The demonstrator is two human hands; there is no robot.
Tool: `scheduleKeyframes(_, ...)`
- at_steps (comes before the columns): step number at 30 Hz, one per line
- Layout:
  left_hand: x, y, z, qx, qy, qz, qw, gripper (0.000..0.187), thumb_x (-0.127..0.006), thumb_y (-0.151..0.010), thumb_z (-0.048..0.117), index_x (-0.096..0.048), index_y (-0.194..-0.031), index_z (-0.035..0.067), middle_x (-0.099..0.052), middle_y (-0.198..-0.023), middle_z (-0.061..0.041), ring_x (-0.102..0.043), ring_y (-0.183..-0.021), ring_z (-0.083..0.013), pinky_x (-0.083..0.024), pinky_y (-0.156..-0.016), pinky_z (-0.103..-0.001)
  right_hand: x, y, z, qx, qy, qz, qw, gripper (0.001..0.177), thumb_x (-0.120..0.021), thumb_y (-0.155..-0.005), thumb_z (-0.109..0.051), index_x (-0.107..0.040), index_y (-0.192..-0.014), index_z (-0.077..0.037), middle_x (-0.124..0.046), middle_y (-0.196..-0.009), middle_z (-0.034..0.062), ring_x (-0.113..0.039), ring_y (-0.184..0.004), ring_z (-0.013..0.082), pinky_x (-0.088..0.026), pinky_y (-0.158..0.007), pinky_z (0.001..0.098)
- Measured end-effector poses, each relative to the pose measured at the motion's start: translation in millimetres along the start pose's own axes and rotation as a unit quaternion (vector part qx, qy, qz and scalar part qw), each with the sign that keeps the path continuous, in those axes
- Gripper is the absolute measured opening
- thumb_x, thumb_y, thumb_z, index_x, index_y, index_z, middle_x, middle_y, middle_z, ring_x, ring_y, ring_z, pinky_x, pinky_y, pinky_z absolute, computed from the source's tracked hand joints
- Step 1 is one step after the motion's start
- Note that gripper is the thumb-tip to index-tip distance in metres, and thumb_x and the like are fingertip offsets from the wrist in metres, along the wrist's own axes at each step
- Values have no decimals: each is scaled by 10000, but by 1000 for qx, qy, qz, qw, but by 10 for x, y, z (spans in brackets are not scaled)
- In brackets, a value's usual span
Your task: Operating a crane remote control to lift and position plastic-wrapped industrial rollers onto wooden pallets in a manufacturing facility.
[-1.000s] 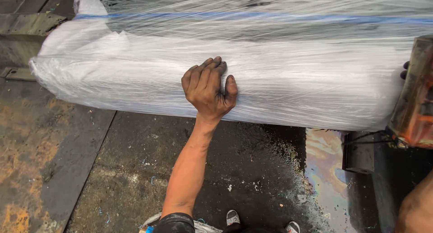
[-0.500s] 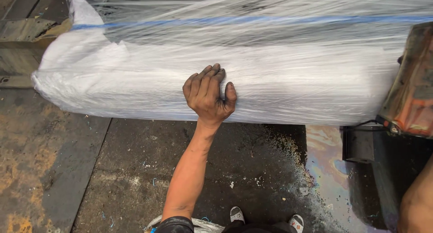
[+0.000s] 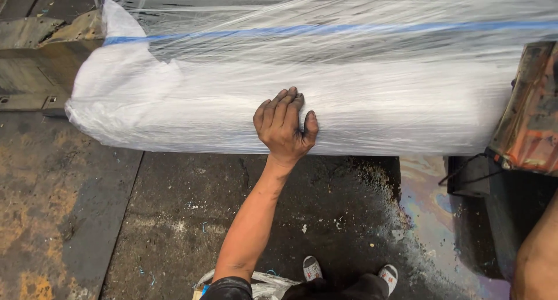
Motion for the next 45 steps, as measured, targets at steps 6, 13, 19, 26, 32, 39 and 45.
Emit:
scheduleKeyframes(6, -120, 223, -29, -4, 3, -26, 1000, 385, -552, -1019, 385, -775, -1022, 72, -781, -1102, -65, -693, -1143, -221, -416, -1086, -410, -194, 745, 41, -13, -17, 61, 998, 490, -712, -1039, -427, -619, -1343, -55, -693, -1238, 76, -668, -1115, 216, -572, -1042, 390)
scheduleKeyframes(13, -311, 359, 10, 14, -22, -21, 999, 390, -538, -1020, 376, -776, -1061, 70, -773, -1158, -74, -684, -1185, -235, -400, -1112, -418, -252, 784, -222, -6, 98, 53, 994, 558, -688, -1081, -479, -630, -1314, 24, -683, -1159, 114, -673, -1020, 207, -577, -914, 345)
scheduleKeyframes(19, -141, 454, -506, 32, 12, -50, 998, 352, -582, -1017, 279, -660, -1254, 30, -702, -1317, -139, -626, -1313, -322, -314, -1258, -471, -39, 683, 134, -51, 130, 36, 990, 489, -679, -1064, -396, -610, -1264, 45, -657, -1121, 106, -633, -976, 186, -539, -841, 309)
scheduleKeyframes(26, 753, 146, -2538, 313, -231, -31, 921, 541, -777, -991, 241, -534, -1426, 29, -409, -1593, -240, -263, -1538, -444, -86, -1234, -663, -78, 793, 438, -61, 75, 60, 994, 265, -651, -1070, -242, -599, -1271, -77, -652, -1128, 22, -659, -983, 129, -584, -910, 296)
scheduleKeyframes(32, 625, -90, -3129, 420, -266, -189, 847, 697, -530, -1020, 555, -396, -1563, 140, -249, -1630, -280, -163, -1499, -507, -84, -1211, -649, 249, 501, 1240, -47, 52, 26, 997, 139, -625, -1112, -187, -566, -1158, -70, -592, -1040, 6, -604, -924, 120, -564, -897, 288)
scheduleKeyframes(39, 689, -95, -3142, 370, -278, -234, 855, 724, -413, -1036, 607, -376, -1597, 152, -203, -1650, -298, -134, -1508, -524, -77, -1200, -669, 565, 654, 1120, -6, 84, 55, 995, 135, -603, -1125, -187, -554, -1104, -62, -559, -983, 4, -569, -846, 128, -539, -814, 290)
scheduleKeyframes(45, 835, -230, -3035, 343, -260, -222, 875, 700, -410, -1057, 595, -415, -1591, 142, -243, -1640, -307, -171, -1507, -526, -92, -1197, -674, -279, 858, 390, -32, 54, 55, 997, 201, -646, -1161, -283, -580, -1119, -97, -610, -986, 2, -608, -852, 116, -563, -791, 277)
Point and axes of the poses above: each hand's wrist, its own y-axis away from the middle knuckle, its own x-axis out of the back of the hand, z = x × y, the point moved 3 cm from there along -y, towards the middle knuckle
